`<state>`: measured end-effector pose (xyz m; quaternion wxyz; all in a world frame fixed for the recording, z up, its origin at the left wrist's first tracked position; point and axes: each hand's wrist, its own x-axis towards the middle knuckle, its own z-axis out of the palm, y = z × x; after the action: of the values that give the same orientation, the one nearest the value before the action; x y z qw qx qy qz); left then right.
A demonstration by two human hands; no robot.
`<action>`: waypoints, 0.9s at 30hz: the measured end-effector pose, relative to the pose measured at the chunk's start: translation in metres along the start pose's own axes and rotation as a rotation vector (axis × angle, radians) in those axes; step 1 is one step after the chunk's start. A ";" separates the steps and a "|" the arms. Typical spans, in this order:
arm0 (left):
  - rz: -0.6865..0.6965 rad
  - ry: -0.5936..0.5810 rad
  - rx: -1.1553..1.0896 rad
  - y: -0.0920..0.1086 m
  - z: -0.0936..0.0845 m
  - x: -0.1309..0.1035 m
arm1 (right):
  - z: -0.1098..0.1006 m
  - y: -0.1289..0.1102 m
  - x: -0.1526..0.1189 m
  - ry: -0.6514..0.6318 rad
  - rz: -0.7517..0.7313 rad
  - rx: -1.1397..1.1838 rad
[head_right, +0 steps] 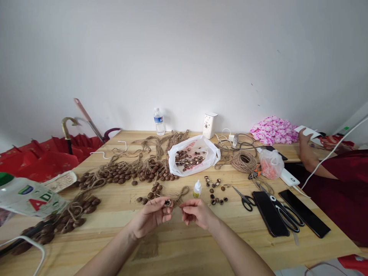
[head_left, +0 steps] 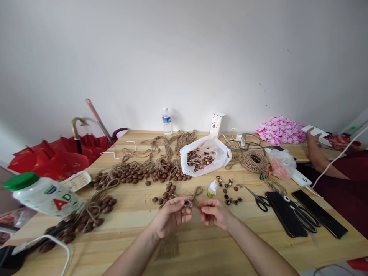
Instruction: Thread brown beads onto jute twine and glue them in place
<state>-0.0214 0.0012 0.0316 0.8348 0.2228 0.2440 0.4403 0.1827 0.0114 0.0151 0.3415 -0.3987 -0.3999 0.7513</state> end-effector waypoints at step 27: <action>-0.200 0.039 0.154 -0.025 0.000 0.004 | 0.003 -0.007 -0.009 0.009 -0.601 -0.371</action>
<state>-0.0038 -0.0080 0.0164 0.8502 0.2519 0.3144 0.3390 0.1849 0.0062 0.0251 0.4709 -0.3219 -0.6276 0.5298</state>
